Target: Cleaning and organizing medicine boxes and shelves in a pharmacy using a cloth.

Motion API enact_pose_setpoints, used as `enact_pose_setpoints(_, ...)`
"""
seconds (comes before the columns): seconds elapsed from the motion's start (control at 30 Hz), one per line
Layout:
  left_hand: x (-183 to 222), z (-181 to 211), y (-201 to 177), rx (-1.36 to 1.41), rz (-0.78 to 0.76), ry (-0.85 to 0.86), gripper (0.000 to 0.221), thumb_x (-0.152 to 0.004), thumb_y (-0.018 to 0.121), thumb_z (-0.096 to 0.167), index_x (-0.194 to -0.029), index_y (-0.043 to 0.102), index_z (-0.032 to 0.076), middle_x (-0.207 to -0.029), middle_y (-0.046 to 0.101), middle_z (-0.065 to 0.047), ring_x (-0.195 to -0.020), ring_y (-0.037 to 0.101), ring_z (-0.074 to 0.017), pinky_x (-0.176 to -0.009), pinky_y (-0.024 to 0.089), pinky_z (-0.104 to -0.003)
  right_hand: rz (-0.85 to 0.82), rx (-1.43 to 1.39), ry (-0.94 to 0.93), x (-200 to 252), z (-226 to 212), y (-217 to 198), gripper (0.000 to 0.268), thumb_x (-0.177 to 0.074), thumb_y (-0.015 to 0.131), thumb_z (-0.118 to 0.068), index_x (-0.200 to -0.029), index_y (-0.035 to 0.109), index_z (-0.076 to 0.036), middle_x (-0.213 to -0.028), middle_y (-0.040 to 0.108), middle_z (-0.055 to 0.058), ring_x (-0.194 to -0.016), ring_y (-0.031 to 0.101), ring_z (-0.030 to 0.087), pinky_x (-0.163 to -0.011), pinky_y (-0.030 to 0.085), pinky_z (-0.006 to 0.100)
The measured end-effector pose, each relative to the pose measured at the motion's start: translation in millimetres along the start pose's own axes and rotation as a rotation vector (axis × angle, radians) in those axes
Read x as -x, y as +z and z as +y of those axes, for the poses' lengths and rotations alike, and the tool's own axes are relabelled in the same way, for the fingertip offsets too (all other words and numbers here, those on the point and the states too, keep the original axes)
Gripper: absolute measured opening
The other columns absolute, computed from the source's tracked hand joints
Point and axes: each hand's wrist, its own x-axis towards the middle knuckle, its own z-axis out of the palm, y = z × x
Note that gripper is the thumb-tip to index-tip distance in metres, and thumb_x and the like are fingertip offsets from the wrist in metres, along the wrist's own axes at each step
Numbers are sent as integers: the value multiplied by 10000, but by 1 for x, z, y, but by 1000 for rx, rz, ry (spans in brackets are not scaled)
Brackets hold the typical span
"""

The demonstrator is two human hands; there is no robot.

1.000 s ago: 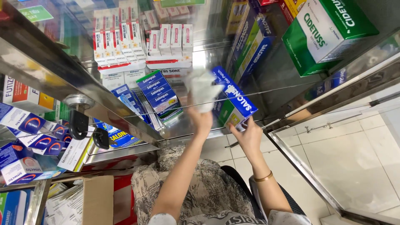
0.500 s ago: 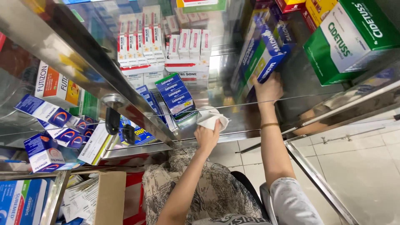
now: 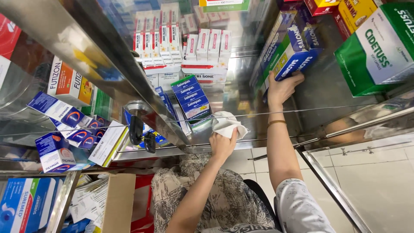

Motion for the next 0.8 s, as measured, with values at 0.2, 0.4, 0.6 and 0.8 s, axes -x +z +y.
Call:
enact_pose_setpoints(0.2, 4, -4, 0, 10, 2, -27, 262, -956, 641, 336, -980, 796, 126, -944, 760, -158, -835, 710, -386, -724, 554, -509, -16, -25, -32, 5, 6, -1, 866, -783, 1006, -301, -1277, 365, 8, -1270, 477, 228, -1142, 596, 476, -907, 521, 544)
enact_pose_setpoints(0.4, -1, 5, -5, -19, 77, 54, 282, -937, 648, 329, -990, 782, 87, -932, 749, -160, -810, 704, -364, -749, 559, -497, -247, -180, -273, 63, -65, -39, 818, -799, 952, -306, -1354, 433, -3, -1243, 552, 185, -1121, 598, 338, -990, 511, 441)
enact_pose_setpoints(0.6, 2, 0, -5, -63, 2, 46, 286, -893, 719, 291, -992, 764, 26, -918, 723, -199, -808, 692, -387, -741, 548, -502, -1027, 18, -618, 102, -152, -47, 424, -764, 891, -353, -1014, 644, -115, -1081, 645, 85, -984, 666, 318, -765, 534, 454)
enact_pose_setpoints(0.8, 10, -14, 8, -126, -2, 110, 342, -737, 765, 255, -998, 763, 34, -944, 732, -188, -905, 688, -405, -827, 539, -514, -1140, 99, -683, 131, -157, -49, 353, -771, 859, -338, -942, 676, -89, -1040, 667, 51, -940, 689, 294, -777, 553, 431)
